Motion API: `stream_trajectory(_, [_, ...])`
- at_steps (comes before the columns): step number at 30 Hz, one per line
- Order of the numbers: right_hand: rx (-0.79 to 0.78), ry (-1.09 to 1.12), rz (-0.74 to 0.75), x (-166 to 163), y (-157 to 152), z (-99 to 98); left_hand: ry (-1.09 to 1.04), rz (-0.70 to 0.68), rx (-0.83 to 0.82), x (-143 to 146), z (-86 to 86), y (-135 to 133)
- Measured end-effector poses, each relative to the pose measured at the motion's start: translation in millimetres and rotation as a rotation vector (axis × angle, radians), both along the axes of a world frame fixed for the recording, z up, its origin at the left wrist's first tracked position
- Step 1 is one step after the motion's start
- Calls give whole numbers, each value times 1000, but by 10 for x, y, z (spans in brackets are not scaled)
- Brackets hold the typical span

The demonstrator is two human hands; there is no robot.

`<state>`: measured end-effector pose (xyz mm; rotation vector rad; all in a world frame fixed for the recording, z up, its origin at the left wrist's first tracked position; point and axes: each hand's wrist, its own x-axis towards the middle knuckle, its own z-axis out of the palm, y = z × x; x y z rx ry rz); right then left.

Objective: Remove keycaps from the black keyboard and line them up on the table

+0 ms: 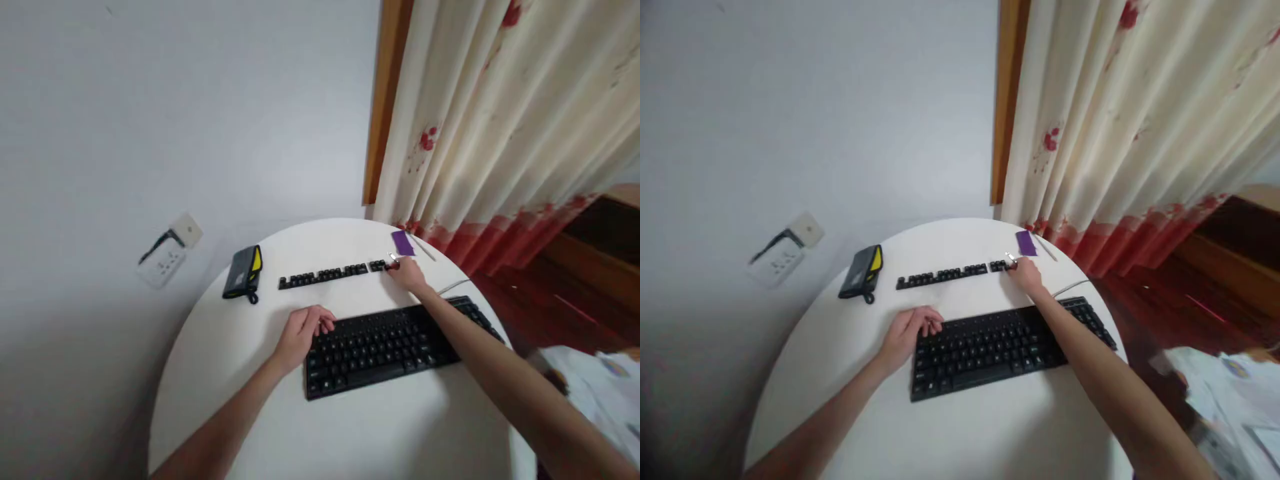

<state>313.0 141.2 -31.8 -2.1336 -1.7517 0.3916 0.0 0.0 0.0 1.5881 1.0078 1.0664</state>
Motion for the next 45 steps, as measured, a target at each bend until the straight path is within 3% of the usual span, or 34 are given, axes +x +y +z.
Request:
stream_trajectory(25, [63, 62, 7, -62, -11, 23, 22, 2, -10, -1, -20, 15])
stream_trajectory(29, [149, 87, -11, 18, -51, 211, 32, 8, -6, 10, 1, 8])
stream_trajectory(34, [304, 146, -59, 304, -185, 654, 42, 9, -6, 29, 32, 4])
stream_trajectory(39, [567, 513, 2, 684, -552, 1028, 64, 15, 3, 16, 27, 21])
stream_trajectory(42, [647, 514, 9, 869, -856, 1094, 79, 9, 15, 6, 9, 32])
stream_trajectory(45, [611, 437, -26, 1011, -1122, 999, 91, 12, 16, 15, 5, 32])
